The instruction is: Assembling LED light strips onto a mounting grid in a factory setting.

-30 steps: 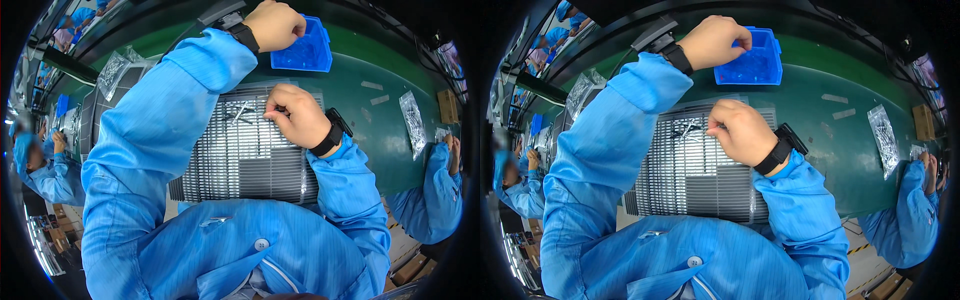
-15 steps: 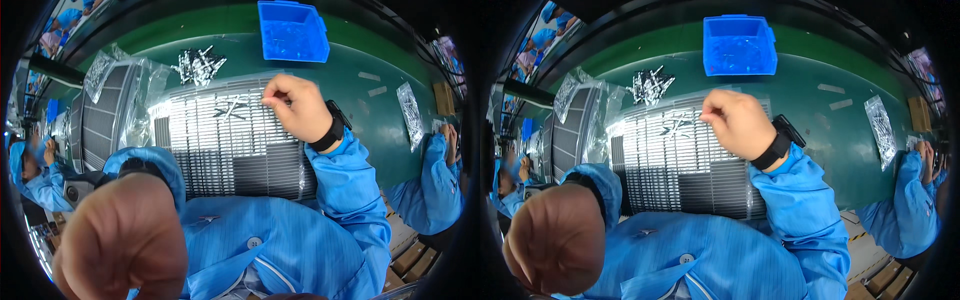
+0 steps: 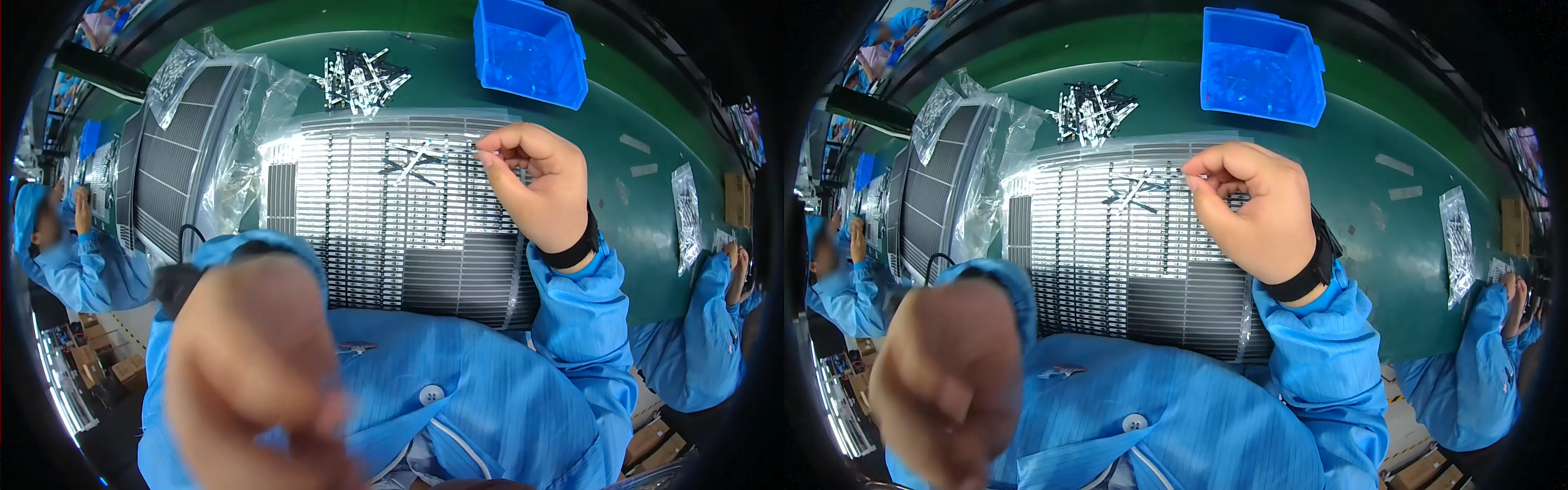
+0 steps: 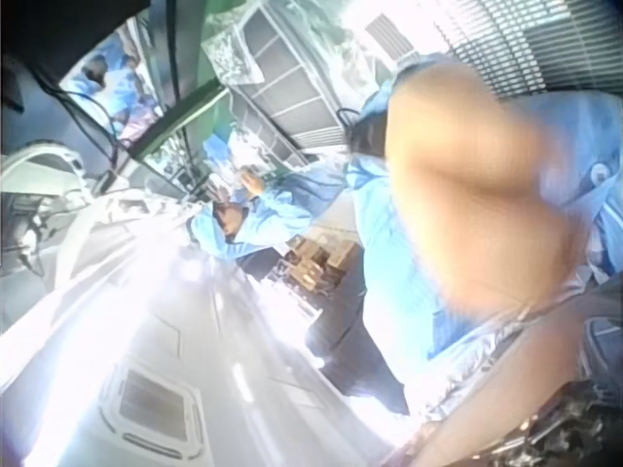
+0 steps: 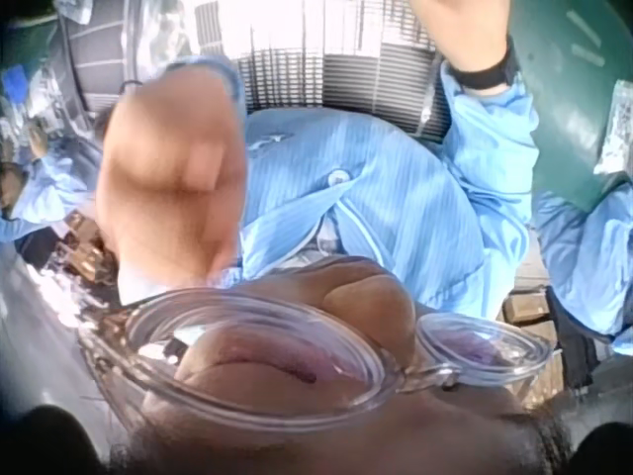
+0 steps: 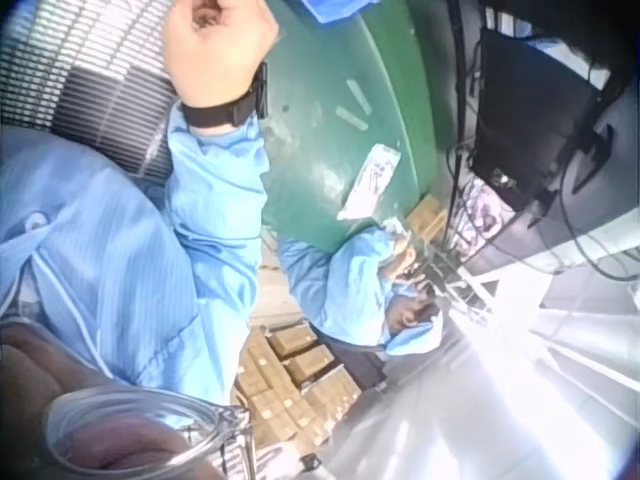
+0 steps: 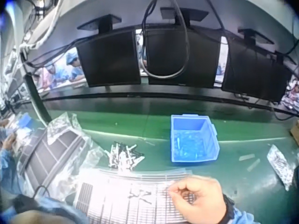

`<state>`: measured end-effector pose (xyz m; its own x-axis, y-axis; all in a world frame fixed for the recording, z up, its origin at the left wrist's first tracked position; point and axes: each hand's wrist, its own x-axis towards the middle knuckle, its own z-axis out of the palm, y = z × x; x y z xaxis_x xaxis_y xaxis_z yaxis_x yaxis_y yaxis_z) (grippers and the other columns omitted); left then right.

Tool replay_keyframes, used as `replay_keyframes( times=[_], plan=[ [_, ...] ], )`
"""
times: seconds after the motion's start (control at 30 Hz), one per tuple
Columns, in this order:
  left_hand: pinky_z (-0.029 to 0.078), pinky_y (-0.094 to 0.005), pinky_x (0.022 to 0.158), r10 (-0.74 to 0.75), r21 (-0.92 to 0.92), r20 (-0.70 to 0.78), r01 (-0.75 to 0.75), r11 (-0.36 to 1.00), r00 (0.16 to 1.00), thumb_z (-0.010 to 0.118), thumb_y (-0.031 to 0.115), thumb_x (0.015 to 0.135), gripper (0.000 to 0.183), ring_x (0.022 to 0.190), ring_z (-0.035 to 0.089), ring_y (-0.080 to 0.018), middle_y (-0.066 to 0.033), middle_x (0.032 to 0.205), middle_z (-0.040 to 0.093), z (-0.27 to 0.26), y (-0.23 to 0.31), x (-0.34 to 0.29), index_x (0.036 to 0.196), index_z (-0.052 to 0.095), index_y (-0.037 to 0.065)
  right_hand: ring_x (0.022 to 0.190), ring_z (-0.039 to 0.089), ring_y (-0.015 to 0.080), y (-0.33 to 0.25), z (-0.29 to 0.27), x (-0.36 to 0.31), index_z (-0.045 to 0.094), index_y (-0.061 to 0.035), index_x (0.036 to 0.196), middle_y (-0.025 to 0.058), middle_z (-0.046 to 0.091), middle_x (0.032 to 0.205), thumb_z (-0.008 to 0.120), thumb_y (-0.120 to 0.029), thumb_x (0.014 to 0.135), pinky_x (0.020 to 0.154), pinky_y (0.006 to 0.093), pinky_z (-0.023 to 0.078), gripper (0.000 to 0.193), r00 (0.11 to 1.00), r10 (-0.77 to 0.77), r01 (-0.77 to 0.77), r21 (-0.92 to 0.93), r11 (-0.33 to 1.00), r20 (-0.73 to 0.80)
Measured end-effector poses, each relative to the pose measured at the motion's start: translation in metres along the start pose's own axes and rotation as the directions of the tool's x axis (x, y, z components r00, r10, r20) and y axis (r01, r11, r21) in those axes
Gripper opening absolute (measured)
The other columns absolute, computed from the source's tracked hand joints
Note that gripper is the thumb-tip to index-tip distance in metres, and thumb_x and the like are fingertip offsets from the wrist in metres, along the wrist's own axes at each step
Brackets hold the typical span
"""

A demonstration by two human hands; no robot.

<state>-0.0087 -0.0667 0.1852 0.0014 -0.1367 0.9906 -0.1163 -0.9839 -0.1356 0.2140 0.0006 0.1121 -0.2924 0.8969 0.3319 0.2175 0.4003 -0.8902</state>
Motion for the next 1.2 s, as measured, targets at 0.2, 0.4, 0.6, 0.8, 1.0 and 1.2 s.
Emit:
replay_keyframes(
  times=[0.2,0.4,0.6,0.8,1.0,1.2],
  plan=[
    [0.051,-0.0269,0.08,-0.965,0.363,0.26,0.925,0.116,0.019,0.071,0.009,0.094,0.033,0.097,0.064,-0.0132,-0.0079,0.111,0.069,-0.004,-0.033,-0.051,0.124,0.062,0.0,0.077,0.07,0.0125,-0.002,0.004,-0.001,0.073,0.0018,0.095,0.0094,0.073,0.088,0.073,0.006,0.082,0.07,0.024,0.056,0.014,0.997,-0.07,0.068,0.044,0.997,0.041],
    [0.046,-0.0189,0.065,-0.93,0.107,0.304,0.978,-0.182,-0.206,0.065,0.006,0.1,0.01,0.076,0.058,-0.0014,0.0005,0.086,0.067,-0.014,-0.04,-0.072,0.104,0.067,-0.003,0.08,0.069,0.0105,0.002,0.014,0.002,0.073,0.0038,0.101,0.0095,0.074,0.087,0.071,0.008,0.084,0.071,0.023,0.055,0.017,0.997,0.078,-0.081,0.191,0.978,0.021],
    [0.042,-0.0181,0.062,-0.924,0.145,0.3,0.969,-0.2,-0.236,0.066,0.006,0.099,0.009,0.072,0.053,0.0001,0.0035,0.083,0.063,-0.023,-0.042,-0.082,0.102,0.068,-0.002,0.077,0.07,0.0115,0.006,0.008,0.0,0.072,0.0057,0.094,0.009,0.073,0.084,0.066,0.01,0.084,0.069,0.0232,0.055,0.012,0.986,0.11,-0.124,0.12,0.985,0.122],
    [0.046,-0.0197,0.064,-0.924,0.168,0.347,0.98,-0.108,-0.161,0.067,0.006,0.098,0.009,0.076,0.057,-0.0028,-0.001,0.089,0.066,-0.028,-0.043,-0.088,0.102,0.068,-0.002,0.076,0.069,0.0119,0.006,0.012,-0.002,0.071,0.0054,0.089,0.0089,0.072,0.082,0.065,0.011,0.082,0.068,0.0234,0.054,0.011,0.98,0.127,-0.149,0.139,0.979,0.156],
    [0.052,-0.0235,0.074,-0.905,-0.044,0.409,0.993,0.109,0.117,0.066,0.001,0.096,0.007,0.088,0.065,-0.0114,-0.0106,0.112,0.067,-0.022,-0.039,-0.097,0.103,0.068,0.0,0.076,0.066,0.0115,0.013,0.011,-0.001,0.068,0.0044,0.086,0.0064,0.068,0.079,0.064,0.011,0.079,0.068,0.0245,0.051,0.011,0.953,-0.041,-0.005,0.152,0.988,0.301],
    [0.055,-0.0277,0.08,-0.874,-0.384,0.483,0.887,-0.257,-0.045,0.061,0.001,0.098,0.002,0.093,0.068,-0.0144,-0.0141,0.113,0.067,-0.021,-0.034,-0.089,0.098,0.062,0.0,0.075,0.065,0.0126,0.006,0.013,-0.011,0.069,0.0029,0.092,0.007,0.068,0.081,0.067,0.009,0.075,0.066,0.0246,0.05,0.018,0.96,0.084,-0.151,0.24,0.959,0.269]
  ],
)
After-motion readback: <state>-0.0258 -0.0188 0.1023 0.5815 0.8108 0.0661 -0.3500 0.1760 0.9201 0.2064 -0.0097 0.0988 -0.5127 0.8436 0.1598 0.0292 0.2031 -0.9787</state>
